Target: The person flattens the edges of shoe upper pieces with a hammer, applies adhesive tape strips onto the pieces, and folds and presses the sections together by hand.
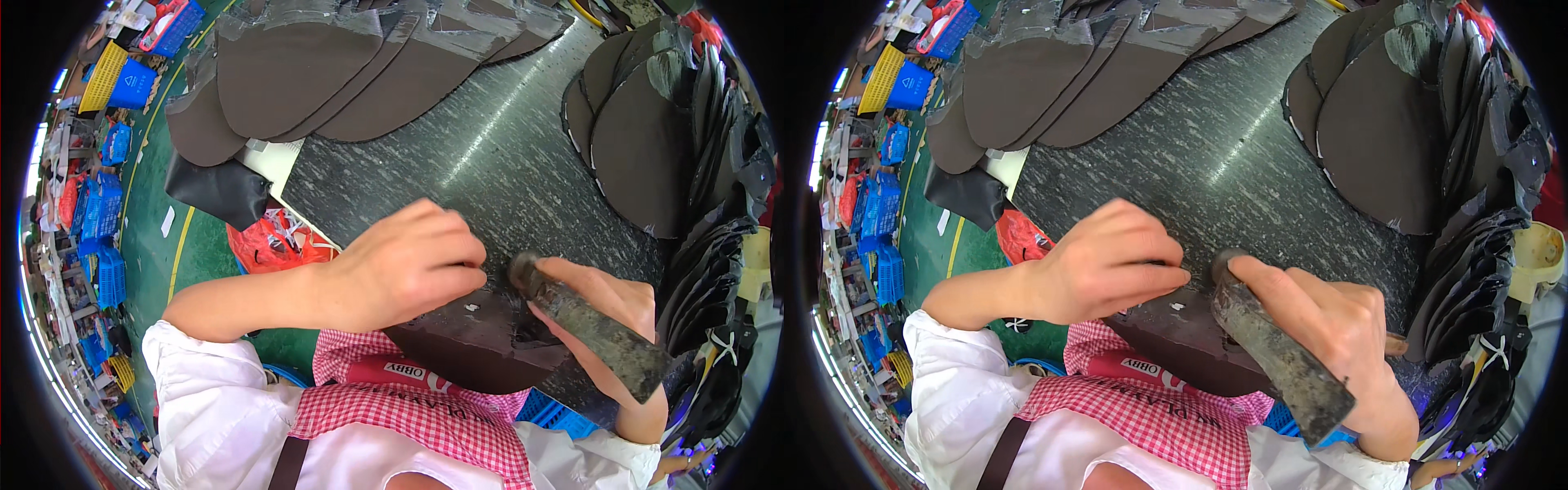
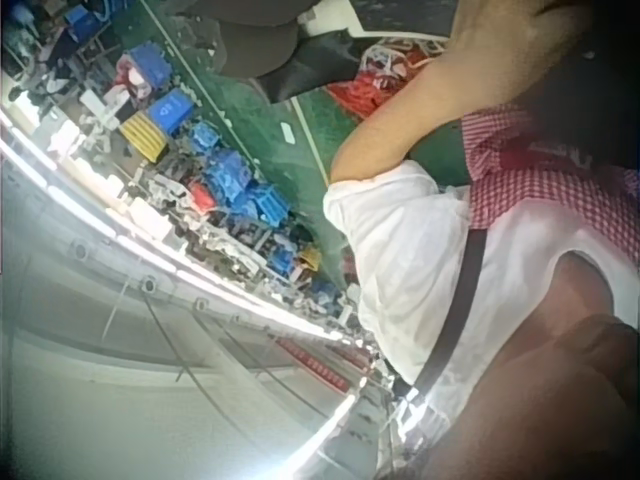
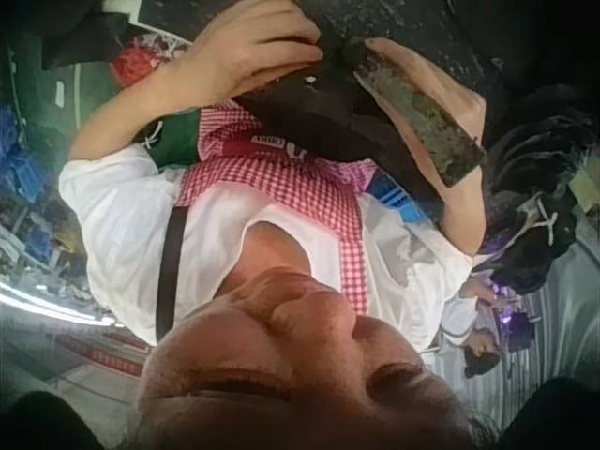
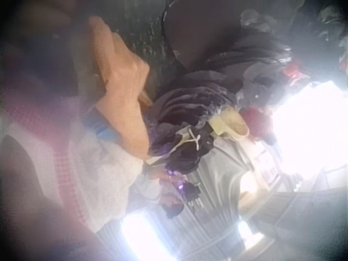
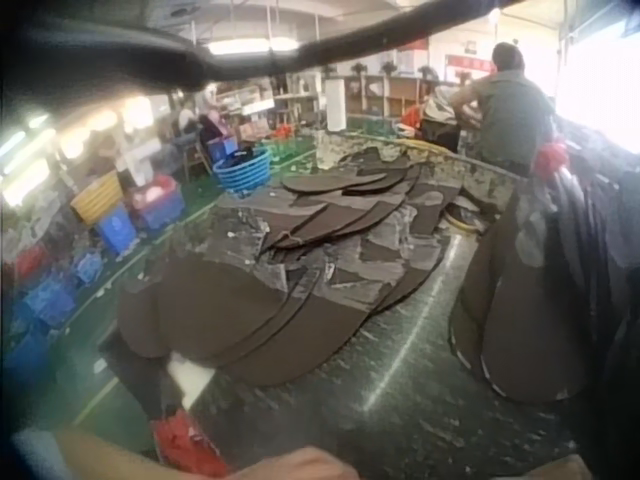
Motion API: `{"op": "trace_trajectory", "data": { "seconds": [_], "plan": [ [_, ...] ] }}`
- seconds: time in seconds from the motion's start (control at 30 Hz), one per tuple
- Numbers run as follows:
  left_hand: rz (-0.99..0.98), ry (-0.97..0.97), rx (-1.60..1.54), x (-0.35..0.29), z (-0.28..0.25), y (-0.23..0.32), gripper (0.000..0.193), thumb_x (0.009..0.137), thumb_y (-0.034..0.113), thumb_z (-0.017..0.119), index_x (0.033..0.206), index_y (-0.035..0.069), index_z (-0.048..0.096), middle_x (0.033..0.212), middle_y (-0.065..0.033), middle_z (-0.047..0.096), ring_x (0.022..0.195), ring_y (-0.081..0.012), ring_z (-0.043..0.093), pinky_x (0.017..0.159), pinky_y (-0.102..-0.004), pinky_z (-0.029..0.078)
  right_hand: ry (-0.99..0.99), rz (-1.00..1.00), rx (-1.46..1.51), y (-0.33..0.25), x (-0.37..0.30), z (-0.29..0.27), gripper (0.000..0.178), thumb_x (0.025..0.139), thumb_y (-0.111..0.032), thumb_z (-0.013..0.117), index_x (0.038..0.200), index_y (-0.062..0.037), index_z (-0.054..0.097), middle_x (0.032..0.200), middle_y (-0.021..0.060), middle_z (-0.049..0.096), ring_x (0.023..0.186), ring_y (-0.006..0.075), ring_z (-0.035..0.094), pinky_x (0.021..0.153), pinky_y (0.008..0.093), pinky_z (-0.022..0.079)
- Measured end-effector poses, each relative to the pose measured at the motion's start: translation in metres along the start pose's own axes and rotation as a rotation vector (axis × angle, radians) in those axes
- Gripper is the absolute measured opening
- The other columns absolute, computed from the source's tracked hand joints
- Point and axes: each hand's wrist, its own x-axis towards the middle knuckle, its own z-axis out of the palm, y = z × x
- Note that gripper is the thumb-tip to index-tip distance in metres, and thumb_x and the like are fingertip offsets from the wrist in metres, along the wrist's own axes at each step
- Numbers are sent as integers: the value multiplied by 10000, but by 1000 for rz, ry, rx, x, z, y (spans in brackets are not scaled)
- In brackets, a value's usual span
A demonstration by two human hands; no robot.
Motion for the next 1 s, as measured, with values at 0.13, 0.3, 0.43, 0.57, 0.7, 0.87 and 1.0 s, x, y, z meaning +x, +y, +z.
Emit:
{"op": "trace_trajectory", "data": {
  "seconds": [0.13,0.3,0.43,0.57,0.7,0.87,1.0],
  "plan": [
    [130,-97,301,-5,9,21,266,701,79,667,936,-46,656,994,-131,601,827,-239,592,743,-363,480,-84,-91,-24,5,6,2,413,735,-167,684,1117,-22,623,709,118,626,577,264,642,509,344,479],
    [30,23,88,-13,-1,6,245,712,97,682,935,-2,662,982,-92,601,820,-239,583,750,-385,472,-88,-14,49,-4,8,7,308,741,-38,755,1030,8,658,804,139,685,637,262,674,581,303,509],
    [48,107,273,-21,2,12,207,703,137,742,877,47,676,951,-61,626,836,-219,596,767,-380,472,-57,-80,-92,-6,12,4,326,736,-42,762,1042,2,656,813,146,687,644,263,682,577,309,512],
    [122,49,437,-18,5,22,169,693,94,747,829,52,656,951,-58,629,835,-201,600,762,-368,465,-48,-172,24,-1,12,14,396,722,-122,685,1106,-34,638,700,89,610,576,254,634,532,346,486],
    [-166,-19,-42,-11,-4,7,177,742,89,666,913,50,641,910,-50,593,808,-219,572,742,-365,472,195,131,92,15,-6,-2,317,751,-17,724,1062,-19,665,886,155,702,747,250,712,650,296,542],
    [204,-24,64,45,10,-13,212,725,100,640,930,48,643,919,-59,595,825,-230,577,740,-346,452,109,74,62,-2,-27,-10,327,703,-8,761,1022,-6,689,835,121,705,702,199,688,644,290,525],
    [98,-40,-34,44,5,-25,213,742,116,739,932,62,660,919,-29,610,807,-204,586,759,-340,443,21,248,122,7,-34,2,315,697,-32,784,995,-12,683,832,133,695,699,238,695,636,285,521]
  ]
}}
